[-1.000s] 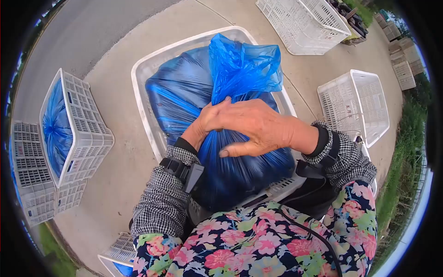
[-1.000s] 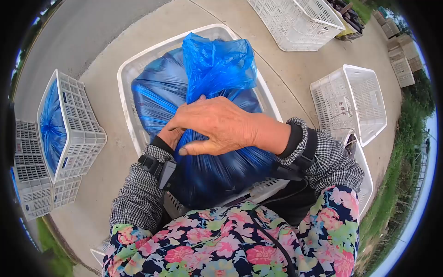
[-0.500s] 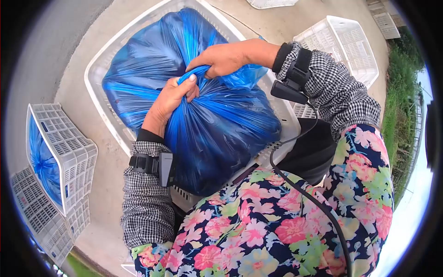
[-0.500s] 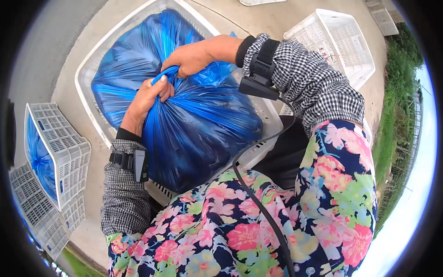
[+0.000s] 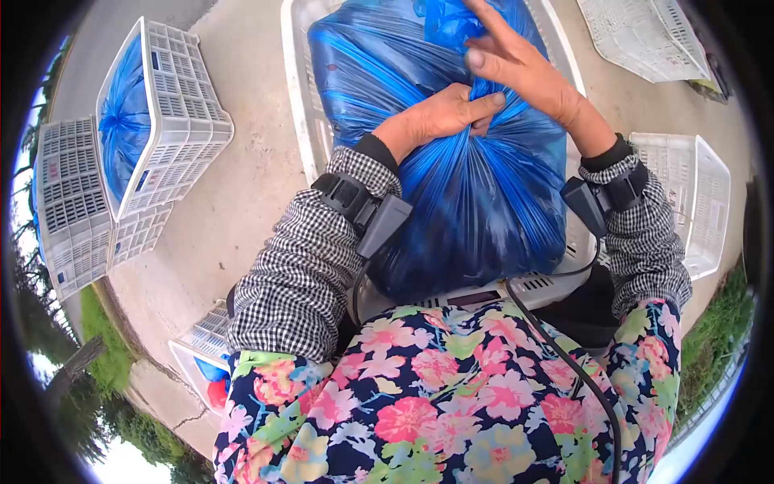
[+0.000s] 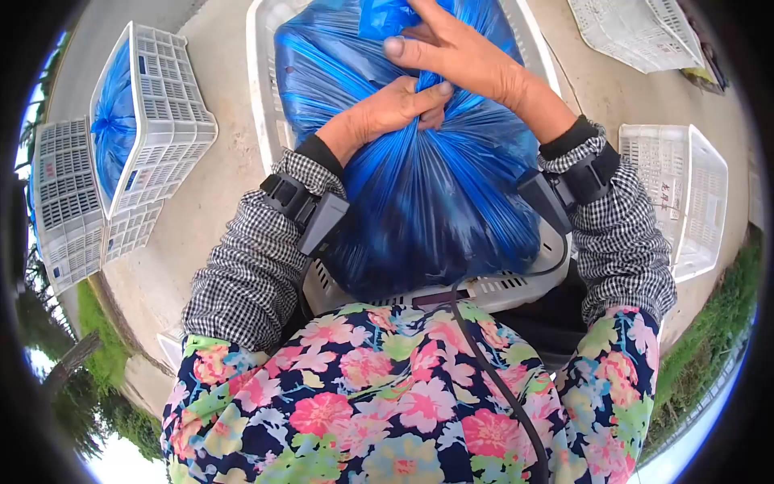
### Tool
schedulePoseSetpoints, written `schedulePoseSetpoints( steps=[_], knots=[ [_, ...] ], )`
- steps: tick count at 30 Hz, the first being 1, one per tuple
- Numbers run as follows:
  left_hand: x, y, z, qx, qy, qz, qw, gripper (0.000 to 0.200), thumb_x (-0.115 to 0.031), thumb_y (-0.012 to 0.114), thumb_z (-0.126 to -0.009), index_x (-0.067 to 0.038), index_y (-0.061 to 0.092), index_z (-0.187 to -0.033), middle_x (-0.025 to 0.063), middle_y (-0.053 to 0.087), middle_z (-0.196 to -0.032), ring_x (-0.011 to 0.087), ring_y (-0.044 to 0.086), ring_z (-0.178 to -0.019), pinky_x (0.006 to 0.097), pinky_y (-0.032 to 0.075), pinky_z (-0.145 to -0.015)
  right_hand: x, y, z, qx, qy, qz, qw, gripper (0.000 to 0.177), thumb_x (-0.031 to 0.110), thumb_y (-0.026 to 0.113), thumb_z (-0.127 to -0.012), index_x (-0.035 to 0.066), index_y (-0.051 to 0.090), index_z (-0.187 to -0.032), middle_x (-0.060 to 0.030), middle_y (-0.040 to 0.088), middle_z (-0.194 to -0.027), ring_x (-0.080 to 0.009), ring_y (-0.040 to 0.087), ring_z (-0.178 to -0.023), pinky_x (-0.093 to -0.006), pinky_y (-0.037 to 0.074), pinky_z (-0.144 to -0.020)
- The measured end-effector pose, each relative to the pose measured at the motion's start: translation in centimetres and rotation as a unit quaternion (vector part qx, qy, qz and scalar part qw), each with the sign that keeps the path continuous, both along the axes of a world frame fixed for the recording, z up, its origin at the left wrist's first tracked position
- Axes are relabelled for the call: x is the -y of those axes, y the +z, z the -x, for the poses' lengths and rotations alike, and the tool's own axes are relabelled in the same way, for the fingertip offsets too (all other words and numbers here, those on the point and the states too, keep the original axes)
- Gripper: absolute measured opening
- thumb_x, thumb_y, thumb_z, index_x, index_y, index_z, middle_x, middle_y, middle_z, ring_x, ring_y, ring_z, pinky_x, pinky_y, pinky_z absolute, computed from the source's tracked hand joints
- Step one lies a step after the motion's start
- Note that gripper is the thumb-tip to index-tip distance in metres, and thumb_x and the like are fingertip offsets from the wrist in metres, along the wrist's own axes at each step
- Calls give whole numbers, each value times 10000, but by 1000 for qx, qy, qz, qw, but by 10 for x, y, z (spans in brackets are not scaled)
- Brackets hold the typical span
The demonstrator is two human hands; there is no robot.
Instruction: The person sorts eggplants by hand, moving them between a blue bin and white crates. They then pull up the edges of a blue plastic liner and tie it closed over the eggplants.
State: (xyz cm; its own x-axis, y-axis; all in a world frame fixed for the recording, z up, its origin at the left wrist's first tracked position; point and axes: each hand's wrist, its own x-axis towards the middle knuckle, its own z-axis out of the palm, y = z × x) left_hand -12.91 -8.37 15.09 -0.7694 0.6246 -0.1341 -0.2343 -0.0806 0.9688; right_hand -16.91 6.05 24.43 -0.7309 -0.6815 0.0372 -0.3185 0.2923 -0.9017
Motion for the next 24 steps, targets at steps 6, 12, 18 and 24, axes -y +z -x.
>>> schedulePoseSetpoints(
  steps=[6, 12, 18, 24],
  knots=[
    [5, -14, -3, -2, 44, 43, 998, 395, -413, 627, -892, -26, 615, -817, 24, 565, -677, 80, 490, -633, 246, 419, -609, -36, -7, 4, -140, 162, -522, 826, 722, 244, 662, -848, 214, 297, -1471, -129, 636, -1113, -245, 594, -1077, -409, 447, -959],
    [12, -16, 1, 35, 5, -11, 999, 261, -298, 635, -905, -38, 617, -895, -5, 561, -699, 65, 486, -633, 218, 406, -588, -57, 3, -21, 341, 48, -33, 938, 699, 273, 647, -853, 39, 337, -1434, -240, 514, -1301, -256, 567, -1153, -345, 462, -954],
    [12, -5, -7, 115, 69, -17, 991, 259, -256, 543, -950, -16, 620, -892, 26, 599, -756, 100, 547, -716, 234, 446, -684, -16, -13, 2, 95, 23, -5, 995, 823, 477, 565, -895, 98, 152, -1498, -242, 566, -1215, -317, 622, -1025, -404, 498, -868],
    [4, -17, -7, -12, 63, 28, 998, 196, -221, 635, -895, -36, 607, -837, -10, 548, -690, 74, 501, -651, 237, 423, -615, -34, -2, -6, -159, 80, -456, 872, 741, 445, 521, -930, 118, 173, -1496, -199, 643, -796, -383, 631, -808, -450, 478, -740]
  ],
)
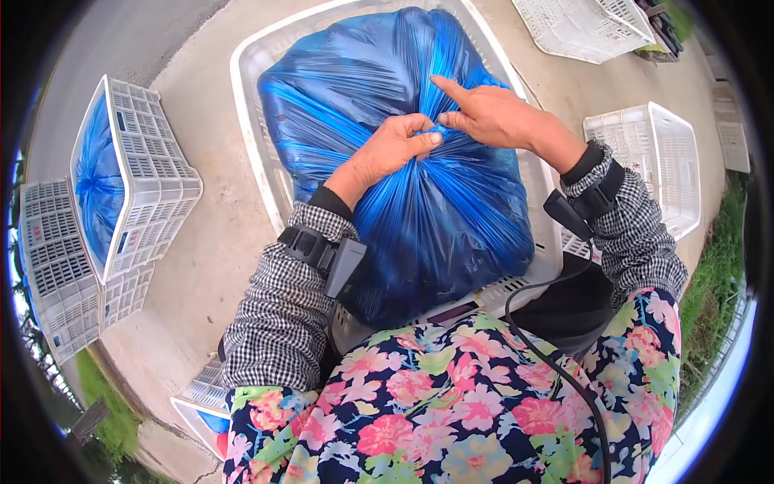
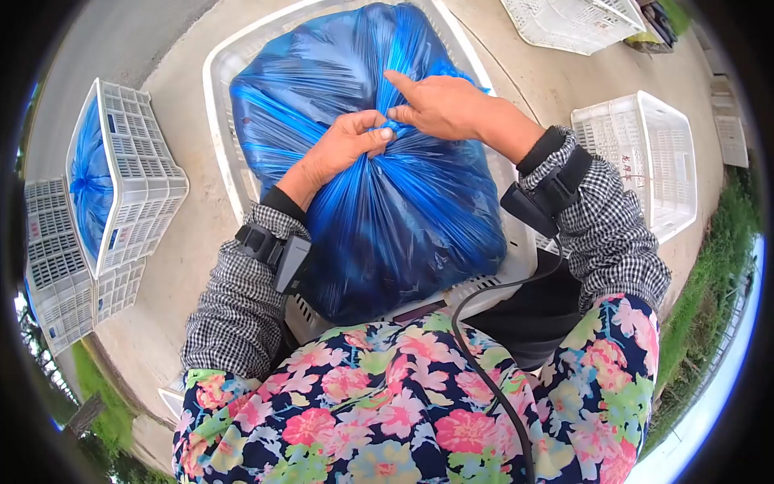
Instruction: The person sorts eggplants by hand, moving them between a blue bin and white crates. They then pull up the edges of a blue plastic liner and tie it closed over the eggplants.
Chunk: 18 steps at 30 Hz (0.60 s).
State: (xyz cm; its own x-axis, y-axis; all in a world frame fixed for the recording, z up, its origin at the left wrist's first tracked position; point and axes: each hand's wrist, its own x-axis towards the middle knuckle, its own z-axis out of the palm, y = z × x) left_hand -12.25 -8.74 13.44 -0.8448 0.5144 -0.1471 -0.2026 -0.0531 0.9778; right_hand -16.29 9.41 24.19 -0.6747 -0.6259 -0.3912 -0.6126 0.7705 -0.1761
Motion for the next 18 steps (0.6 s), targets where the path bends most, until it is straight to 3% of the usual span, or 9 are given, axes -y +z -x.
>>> schedulePoseSetpoints(
  steps=[4, 5, 7, 9, 11, 12, 13, 16, 18],
  knots=[
    [3, -1, -2, 20, -19, -57, 998, 180, -207, 600, -932, -36, 629, -885, -15, 573, -729, 68, 525, -676, 236, 445, -633, -14, 15, -13, 462, -190, 237, 833, 673, 319, 542, -929, 14, 244, -1450, -149, 623, -1009, -172, 660, -810, -286, 476, -411],
    [2, 0, 0, 19, -19, -58, 998, 180, -207, 600, -932, -36, 629, -885, -15, 573, -729, 68, 525, -676, 236, 445, -633, -14, 9, -14, 460, -190, 236, 835, 673, 319, 542, -929, 14, 244, -1450, -149, 623, -1009, -172, 660, -810, -286, 476, -411],
    [-1, 9, -5, 63, 60, -139, 986, 190, -210, 585, -942, -30, 644, -936, -2, 617, -794, 76, 568, -722, 242, 479, -684, -1, 8, -17, 558, -269, 546, 565, 730, 301, 580, -919, 12, 195, -1468, -149, 617, -971, -194, 681, -789, -273, 563, -543],
    [5, 13, -10, 48, 80, -78, 993, 217, -220, 571, -950, -24, 655, -989, 10, 647, -859, 78, 595, -781, 255, 500, -744, 10, 10, -19, 514, -347, 614, 488, 783, 328, 597, -908, 15, 159, -1476, -150, 599, -1043, -209, 679, -825, -314, 579, -696],
    [7, 12, -5, 192, 58, -89, 976, 215, -222, 574, -947, -29, 664, -970, 8, 653, -865, 76, 598, -804, 263, 501, -762, 7, 11, -7, 340, -218, 429, 808, 808, 347, 606, -899, 69, 136, -1493, -130, 607, -1052, -204, 652, -953, -360, 549, -824],
    [6, 12, -7, 193, 57, -87, 976, 215, -222, 574, -947, -29, 664, -970, 8, 653, -865, 76, 598, -804, 263, 501, -762, 13, 0, -5, 235, -90, 372, 893, 824, 359, 622, -881, 147, 127, -1504, -121, 625, -1026, -223, 654, -948, -380, 545, -802],
    [4, 10, -7, 132, 66, -59, 987, 192, -206, 589, -933, -30, 663, -956, 5, 648, -852, 76, 590, -801, 260, 495, -752, 12, -5, -6, 233, -93, 373, 893, 824, 359, 622, -881, 147, 127, -1504, -121, 625, -1026, -223, 654, -948, -380, 545, -802],
    [-3, -3, -6, -11, 63, 27, 998, 133, -161, 627, -896, -30, 652, -895, -11, 625, -802, 67, 554, -775, 243, 459, -710, 2, -16, -10, -109, 111, 53, 986, 919, 342, 690, -808, 208, 109, -1507, -116, 650, -951, -305, 652, -815, -397, 528, -671],
    [-1, -8, -7, -27, 24, 44, 998, 122, -149, 636, -884, -28, 645, -869, -14, 619, -809, 67, 543, -774, 237, 444, -704, -26, -23, -3, 29, 34, 76, 996, 791, 273, 640, -847, 159, 197, -1492, -101, 645, -767, -276, 638, -690, -375, 510, -603]
  ],
)
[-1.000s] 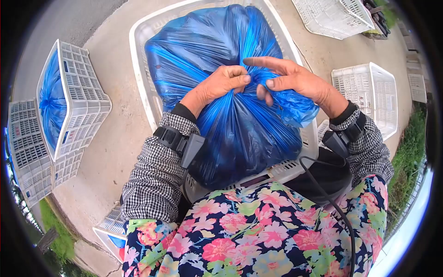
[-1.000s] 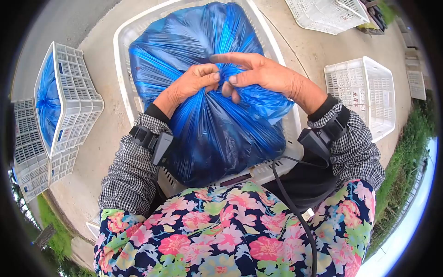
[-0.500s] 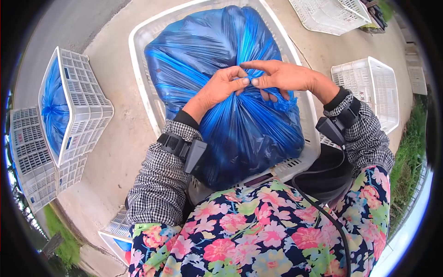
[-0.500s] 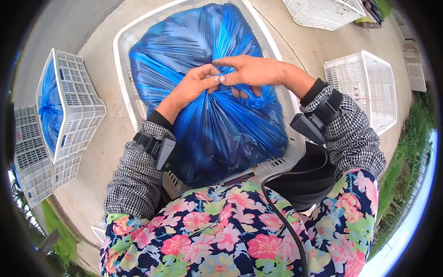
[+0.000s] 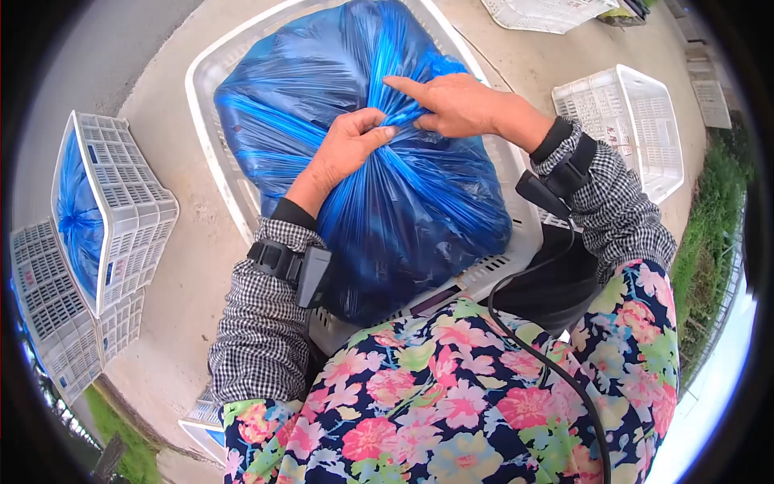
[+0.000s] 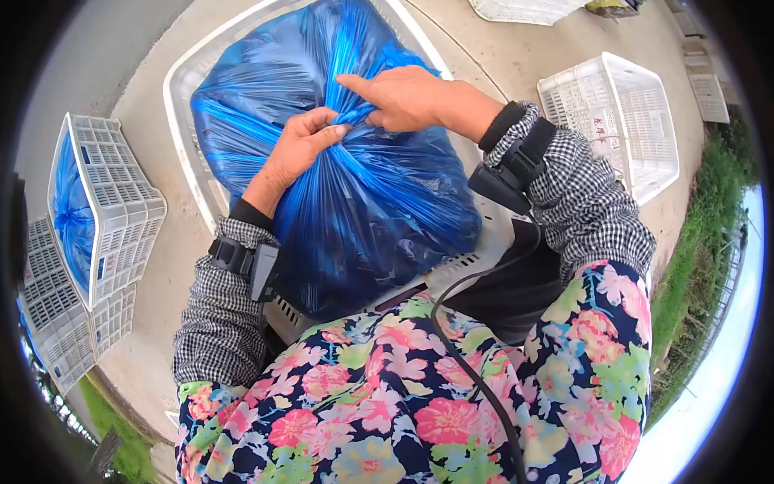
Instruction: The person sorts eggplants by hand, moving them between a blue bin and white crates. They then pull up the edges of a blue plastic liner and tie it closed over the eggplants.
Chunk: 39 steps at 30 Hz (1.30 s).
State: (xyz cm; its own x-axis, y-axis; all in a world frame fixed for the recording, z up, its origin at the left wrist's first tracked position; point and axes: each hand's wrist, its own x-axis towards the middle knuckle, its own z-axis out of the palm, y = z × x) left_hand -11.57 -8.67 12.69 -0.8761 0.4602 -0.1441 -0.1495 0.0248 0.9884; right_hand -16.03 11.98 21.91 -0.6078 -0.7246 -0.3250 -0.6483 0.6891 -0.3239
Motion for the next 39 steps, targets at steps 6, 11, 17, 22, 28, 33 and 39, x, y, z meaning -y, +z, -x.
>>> schedulePoseSetpoints(
  steps=[6, 11, 17, 22, 28, 33, 39],
  knots=[
    [-8, -3, -4, -266, 61, 55, 960, 139, -151, 628, -885, -26, 642, -945, 45, 638, -971, 122, 571, -894, 277, 464, -792, 3, 29, -32, 476, -227, 321, 787, 733, 233, 615, -859, 19, 249, -1457, -105, 631, -820, -159, 619, -737, -287, 493, -516],
    [-6, -3, -7, -149, 20, 156, 976, 364, -281, 515, -931, -6, 618, -1145, 190, 626, -1045, 332, 577, -1010, 428, 450, -873, 37, 31, -12, 200, -127, 301, 924, 771, 261, 636, -870, 123, 199, -1489, -152, 634, -1001, -255, 659, -942, -354, 559, -710],
    [-7, 4, -7, -421, 17, 258, 870, 198, -140, 635, -810, -14, 677, -956, 115, 602, -1152, 275, 478, -1201, 421, 360, -1022, -15, -3, -1, -97, -2, -31, 995, 569, 167, 575, -839, 203, 407, -1381, -150, 655, -899, -336, 629, -869, -424, 497, -762],
    [-13, 39, -20, -472, -53, 405, 781, 241, -125, 626, -820, -96, 687, -1051, 72, 561, -1244, 244, 409, -1281, 423, 303, -1068, -30, 27, -39, 60, -71, -17, 996, 256, 140, 553, -843, 86, 593, -1090, -173, 637, -907, -369, 607, -842, -446, 474, -751],
    [30, 25, -9, -425, 53, 418, 802, 293, -173, 636, -835, -97, 657, -1117, 102, 571, -1230, 266, 476, -1200, 419, 381, -992, -18, -12, -6, 259, -197, -3, 946, 222, 186, 503, -882, 25, 564, -1022, -97, 587, -812, -217, 581, -696, -351, 518, -564],
    [41, 70, -23, -4, 68, 319, 945, 335, -293, 658, -859, 11, 655, -1000, 149, 657, -930, 221, 638, -827, 360, 511, -737, 22, -23, -87, 603, -380, 420, 562, 104, 191, 566, -897, 90, 569, -921, -25, 598, -770, -118, 610, -622, -236, 425, -405],
    [22, 55, -7, -13, -27, 275, 961, 232, -229, 682, -773, -6, 622, -750, 125, 593, -619, 207, 575, -543, 359, 421, -473, 88, -16, -113, 595, -353, 449, 565, 213, 217, 509, -924, 69, 537, -1075, -58, 587, -952, -145, 604, -825, -346, 538, -562]
  ],
)
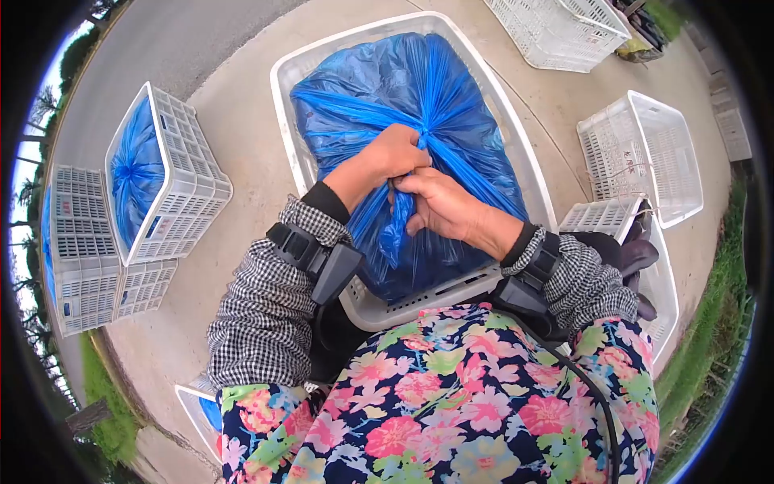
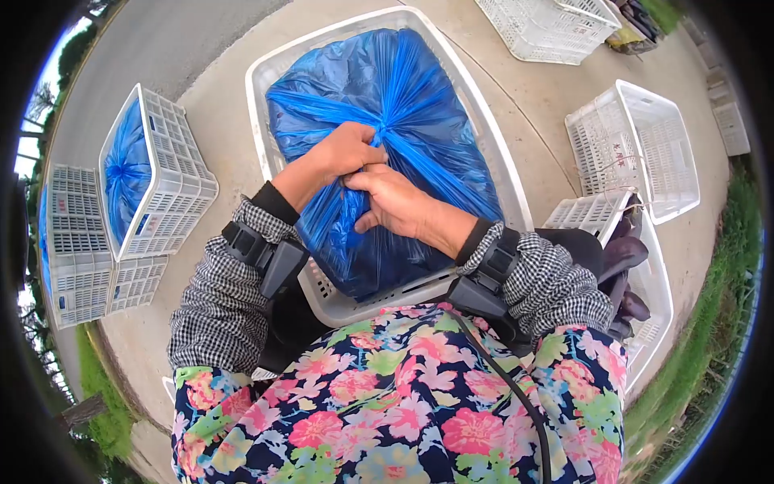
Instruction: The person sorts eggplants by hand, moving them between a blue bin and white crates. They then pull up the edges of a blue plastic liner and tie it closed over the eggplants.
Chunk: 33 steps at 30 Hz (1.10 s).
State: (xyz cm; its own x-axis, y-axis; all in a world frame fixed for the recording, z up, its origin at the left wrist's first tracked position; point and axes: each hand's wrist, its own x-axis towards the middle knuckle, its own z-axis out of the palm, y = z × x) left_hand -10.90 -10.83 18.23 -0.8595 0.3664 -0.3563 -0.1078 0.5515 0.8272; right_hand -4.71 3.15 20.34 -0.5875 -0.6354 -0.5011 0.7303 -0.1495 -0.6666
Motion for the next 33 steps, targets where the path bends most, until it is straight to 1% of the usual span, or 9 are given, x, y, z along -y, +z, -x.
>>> schedulePoseSetpoints(
  steps=[3, 8, 13, 17, 19, 22, 24, 26, 33],
  knots=[
    [11, 10, 11, -227, -130, 191, 946, 125, -152, 639, -731, -52, 646, -805, 152, 646, -714, 275, 626, -638, 423, 457, -572, -15, -7, 22, -82, 141, -55, 985, 297, 236, 515, -924, 35, 524, -1142, -87, 578, -1037, -160, 598, -873, -354, 552, -576],
    [12, 11, 31, -494, -156, 194, 833, 134, -154, 651, -731, -105, 615, -850, 56, 608, -750, 265, 599, -767, 380, 449, -720, -55, 7, 78, -223, 232, -283, 904, 367, 272, 555, -921, -29, 547, -1130, -61, 555, -875, -123, 573, -713, -267, 518, -498],
    [11, -9, 46, -565, -146, 171, 793, 145, -159, 662, -728, -127, 604, -857, 16, 578, -810, 202, 588, -836, 349, 436, -785, -69, 10, 124, -284, 288, -342, 848, 275, 268, 605, -905, -6, 616, -923, 7, 499, -664, -105, 541, -662, -291, 481, -521],
    [14, -27, 47, -564, -123, 129, 806, 161, -143, 667, -712, -130, 595, -855, 19, 564, -817, 212, 578, -833, 350, 441, -788, -63, -14, 148, -513, 242, -396, 722, 245, 210, 648, -851, -29, 602, -830, -86, 555, -661, -176, 576, -675, -369, 453, -633],
    [13, -22, 48, -621, -124, 151, 759, 173, -134, 662, -712, -132, 602, -874, 19, 556, -833, 209, 568, -846, 345, 444, -792, -46, -25, 150, -603, 183, -432, 646, 207, 164, 648, -814, -36, 616, -860, -185, 607, -739, -253, 608, -726, -371, 452, -668],
    [14, -14, 39, -649, -150, 177, 724, 178, -140, 659, -717, -140, 617, -890, 17, 563, -870, 201, 559, -859, 339, 444, -792, -34, -29, 150, -553, 110, -375, 736, 211, 145, 638, -793, -33, 629, -907, -206, 620, -778, -248, 623, -751, -357, 464, -676],
    [15, -12, 38, -657, -155, 172, 718, 162, -143, 658, -726, -144, 627, -885, 17, 569, -881, 196, 559, -860, 338, 443, -792, -29, -28, 154, -550, 131, -377, 733, 232, 123, 627, -784, -36, 641, -953, -166, 649, -783, -227, 627, -749, -349, 479, -669],
    [15, -10, 37, -665, -159, 163, 712, 146, -145, 656, -735, -148, 636, -879, 16, 575, -893, 191, 558, -862, 338, 441, -793, -26, -35, 150, -416, 45, -307, 855, 201, 112, 631, -790, -3, 668, -951, -54, 641, -763, -167, 593, -694, -324, 468, -609],
    [14, 0, 34, -671, -139, 198, 701, 99, -228, 613, -744, -173, 659, -812, 14, 556, -934, 183, 524, -927, 356, 414, -806, -29, -39, 150, -238, 17, -177, 955, 211, 154, 584, -847, 92, 680, -1024, 0, 605, -849, -94, 527, -693, -236, 423, -606]
  ],
)
